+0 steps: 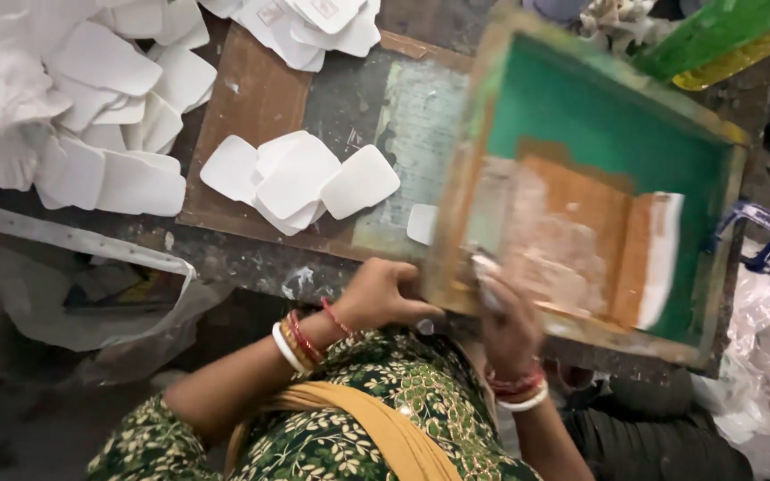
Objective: Manually screen printing designs onto small paper pieces using a hand-operated screen frame.
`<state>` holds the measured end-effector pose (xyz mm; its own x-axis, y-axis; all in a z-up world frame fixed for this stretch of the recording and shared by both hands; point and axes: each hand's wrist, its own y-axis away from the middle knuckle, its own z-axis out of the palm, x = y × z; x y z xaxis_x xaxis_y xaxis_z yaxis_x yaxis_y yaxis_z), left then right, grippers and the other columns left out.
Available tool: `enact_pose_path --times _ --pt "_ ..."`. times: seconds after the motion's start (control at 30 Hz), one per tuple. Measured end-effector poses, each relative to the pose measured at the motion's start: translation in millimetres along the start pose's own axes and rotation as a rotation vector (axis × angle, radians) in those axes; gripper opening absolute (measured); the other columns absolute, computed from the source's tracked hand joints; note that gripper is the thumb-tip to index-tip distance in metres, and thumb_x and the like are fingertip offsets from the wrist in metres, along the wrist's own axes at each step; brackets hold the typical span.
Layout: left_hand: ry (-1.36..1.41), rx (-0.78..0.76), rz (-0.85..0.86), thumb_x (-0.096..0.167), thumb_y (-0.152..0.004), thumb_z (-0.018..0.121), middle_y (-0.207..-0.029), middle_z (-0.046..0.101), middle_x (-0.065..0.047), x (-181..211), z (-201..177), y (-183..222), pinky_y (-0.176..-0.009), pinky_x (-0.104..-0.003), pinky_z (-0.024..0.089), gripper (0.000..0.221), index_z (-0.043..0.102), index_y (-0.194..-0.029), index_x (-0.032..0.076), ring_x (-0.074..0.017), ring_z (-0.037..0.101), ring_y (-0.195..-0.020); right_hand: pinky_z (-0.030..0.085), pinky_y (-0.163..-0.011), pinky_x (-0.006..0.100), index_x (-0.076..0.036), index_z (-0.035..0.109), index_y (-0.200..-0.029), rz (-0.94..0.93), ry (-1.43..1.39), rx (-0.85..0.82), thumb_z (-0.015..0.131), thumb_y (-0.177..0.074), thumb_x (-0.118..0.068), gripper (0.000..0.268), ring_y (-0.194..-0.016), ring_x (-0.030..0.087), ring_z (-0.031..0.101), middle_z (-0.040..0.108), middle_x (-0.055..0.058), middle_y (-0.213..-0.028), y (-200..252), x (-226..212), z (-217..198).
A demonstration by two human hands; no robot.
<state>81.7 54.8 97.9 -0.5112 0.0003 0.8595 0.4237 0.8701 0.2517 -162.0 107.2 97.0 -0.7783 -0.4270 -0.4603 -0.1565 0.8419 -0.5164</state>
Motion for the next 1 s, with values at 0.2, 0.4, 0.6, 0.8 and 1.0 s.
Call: enact_pose_path --times 0.2,0.4,0.6,0.8,1.0 --pt "-0.174 0.298 0.489 0.03 -0.084 0.073 -0.088 0.074 -0.01 -20.9 9.3 -59.5 -0.073 -0.04 0.057 0.027 0.075 -0.099 0.007 -0.0269 0.071 -0.079 0.06 -0.088 0.04 0.004 0.062 -0.118 -0.019 0.01 0.521 0.065 -0.112 -0.011 0.016 -0.099 0.035 0.072 0.072 0.024 -0.115 -6.4 0.9 -53.3" --pt "-0.552 0.501 0.439 0.025 -0.082 0.069 -0.09 0.071 -0.013 -62.9 29.9 -133.2 -0.075 -0.047 0.054 0.018 0.072 -0.09 0.009 -0.0334 0.07 -0.086 0.06 -0.089 0.04 0.004 0.06 -0.118 0.015 0.108 0.591 0.063 -0.115 -0.019 0.023 -0.1 0.034 0.073 0.072 0.025 -0.115 -1.8 6.7 -63.9" --pt "0.07 0.747 0.262 0.017 -0.084 0.076 -0.094 0.068 -0.017 -61.5 -76.7 -147.5 -0.075 -0.043 0.054 0.024 0.069 -0.102 0.002 -0.033 0.067 -0.085 0.057 -0.089 0.04 0.004 0.058 -0.117 0.017 0.061 0.638 0.063 -0.114 -0.017 0.022 -0.098 0.035 0.07 0.071 0.027 -0.117 2.3 19.6 -62.4" --pt "-0.51 0.59 0.283 0.023 -0.081 0.079 -0.103 0.068 -0.019 -76.9 -67.5 -94.0 -0.082 -0.046 0.052 0.031 0.07 -0.102 0.001 -0.0368 0.064 -0.098 0.057 -0.094 0.041 0.005 0.057 -0.12 0.004 0.047 0.687 0.063 -0.117 -0.022 0.027 -0.101 0.035 0.067 0.065 0.025 -0.116 5.8 25.3 -66.0" --pt "-0.604 0.457 0.248 0.02 -0.087 0.071 -0.103 0.07 -0.015 -75.5 -42.6 -94.6 -0.087 -0.044 0.055 0.017 0.07 -0.091 0.003 -0.0334 0.067 -0.101 0.056 -0.085 0.041 0.006 0.061 -0.113 0.052 0.174 0.726 0.066 -0.115 -0.028 0.034 -0.093 0.034 0.067 0.066 0.023 -0.106 7.5 25.4 -71.1"
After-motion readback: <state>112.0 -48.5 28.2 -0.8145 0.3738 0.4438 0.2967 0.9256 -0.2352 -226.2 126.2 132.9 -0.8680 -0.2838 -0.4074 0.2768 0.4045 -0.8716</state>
